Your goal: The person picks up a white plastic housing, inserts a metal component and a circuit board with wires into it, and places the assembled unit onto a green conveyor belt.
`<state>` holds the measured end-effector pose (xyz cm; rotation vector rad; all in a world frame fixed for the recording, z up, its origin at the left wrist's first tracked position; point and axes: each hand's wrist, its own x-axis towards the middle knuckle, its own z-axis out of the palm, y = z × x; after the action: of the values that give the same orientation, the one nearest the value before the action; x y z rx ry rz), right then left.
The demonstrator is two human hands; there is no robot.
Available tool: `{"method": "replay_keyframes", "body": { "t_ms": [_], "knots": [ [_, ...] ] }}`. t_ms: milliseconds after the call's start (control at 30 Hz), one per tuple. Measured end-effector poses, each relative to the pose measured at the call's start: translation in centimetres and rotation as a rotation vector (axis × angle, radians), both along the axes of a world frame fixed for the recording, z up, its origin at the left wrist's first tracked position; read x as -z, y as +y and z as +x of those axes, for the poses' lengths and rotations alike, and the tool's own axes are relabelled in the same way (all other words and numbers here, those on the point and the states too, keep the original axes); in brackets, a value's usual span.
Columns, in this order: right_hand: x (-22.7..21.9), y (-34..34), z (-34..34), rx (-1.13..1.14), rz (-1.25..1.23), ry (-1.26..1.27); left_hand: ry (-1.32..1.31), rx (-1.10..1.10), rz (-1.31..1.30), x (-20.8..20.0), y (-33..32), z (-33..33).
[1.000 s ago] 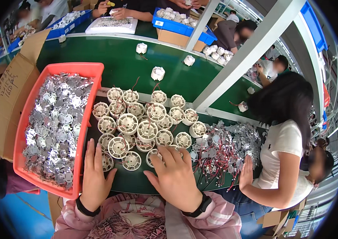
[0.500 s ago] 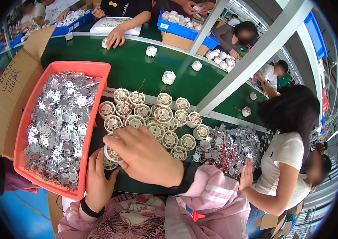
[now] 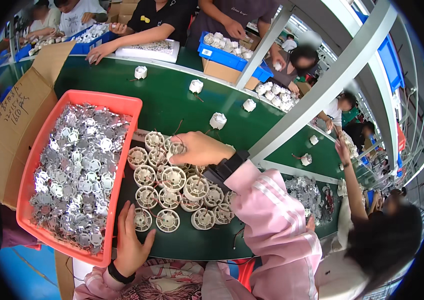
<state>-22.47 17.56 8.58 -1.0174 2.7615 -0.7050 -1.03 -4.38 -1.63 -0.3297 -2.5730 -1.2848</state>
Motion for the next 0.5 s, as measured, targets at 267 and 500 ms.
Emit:
{"method": "replay_keyframes", "body": {
  "t_ms": [267,500],
  "knots": [
    [-2.6,5.8,-8.9,0.570,0.112,0.024,0.013,-0.002,0.096,0.4,-0.2,0.3],
    [5.0,12.7,-13.4,0.444,0.633,-0.081,0.078,-0.112,0.081,-1.2,0.4,0.1]
  ]
}}
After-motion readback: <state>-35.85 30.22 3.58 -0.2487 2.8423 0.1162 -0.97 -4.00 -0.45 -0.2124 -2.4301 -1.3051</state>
